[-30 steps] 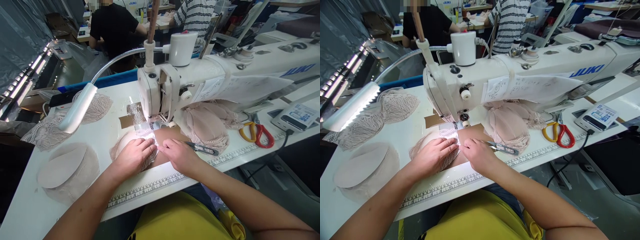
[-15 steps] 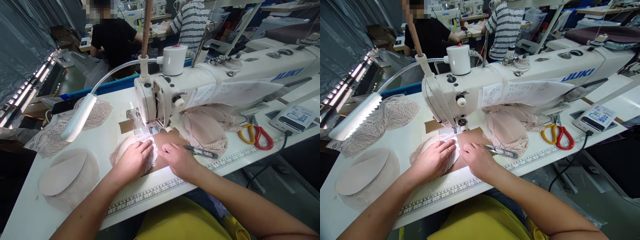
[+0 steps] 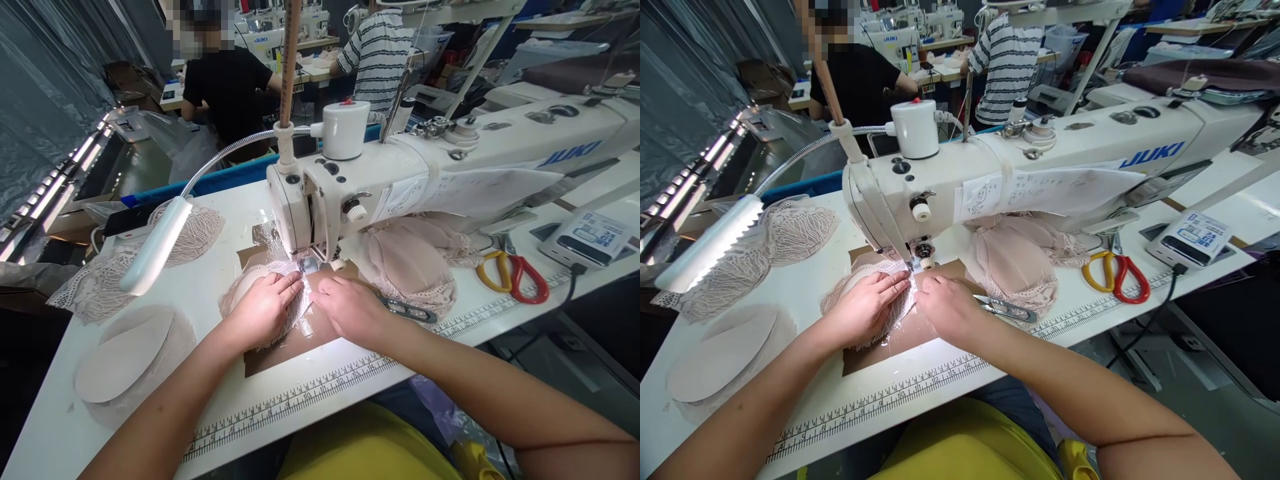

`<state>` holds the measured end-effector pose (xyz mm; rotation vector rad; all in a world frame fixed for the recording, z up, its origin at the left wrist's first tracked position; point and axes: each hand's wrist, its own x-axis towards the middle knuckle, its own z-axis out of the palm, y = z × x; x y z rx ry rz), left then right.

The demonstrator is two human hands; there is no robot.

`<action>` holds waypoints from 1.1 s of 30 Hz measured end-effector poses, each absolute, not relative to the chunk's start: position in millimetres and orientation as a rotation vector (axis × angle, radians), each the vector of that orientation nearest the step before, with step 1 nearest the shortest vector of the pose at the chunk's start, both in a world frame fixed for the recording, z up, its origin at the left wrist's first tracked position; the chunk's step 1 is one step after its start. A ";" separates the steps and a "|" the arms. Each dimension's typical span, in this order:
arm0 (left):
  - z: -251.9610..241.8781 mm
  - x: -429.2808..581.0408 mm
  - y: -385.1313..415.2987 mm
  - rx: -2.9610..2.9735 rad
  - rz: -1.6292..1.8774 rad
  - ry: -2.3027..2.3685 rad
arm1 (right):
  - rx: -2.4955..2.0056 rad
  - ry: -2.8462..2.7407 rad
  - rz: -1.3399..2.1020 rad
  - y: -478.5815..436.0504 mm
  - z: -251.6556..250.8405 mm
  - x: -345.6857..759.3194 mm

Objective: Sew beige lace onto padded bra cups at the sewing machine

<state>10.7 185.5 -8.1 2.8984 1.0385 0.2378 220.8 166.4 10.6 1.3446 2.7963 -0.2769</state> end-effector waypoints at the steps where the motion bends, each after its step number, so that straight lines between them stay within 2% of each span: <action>1: -8.7 9.7 189.1 2.903 0.235 1.034 | 1.341 2.783 -0.278 169.3 12.9 219.2; 8: -12.8 2.8 210.6 2.954 0.239 1.024 | 1.419 2.788 -0.249 180.3 10.0 213.5; 15: -14.2 2.5 199.5 2.929 0.316 0.950 | 1.392 2.891 -0.172 181.9 -3.5 218.8; 27: -13.9 0.8 214.2 2.903 0.387 0.924 | 1.521 2.773 -0.211 189.2 -0.8 215.1; 33: -13.3 1.9 219.7 2.857 0.357 0.987 | 1.500 2.895 -0.240 191.4 -9.5 220.8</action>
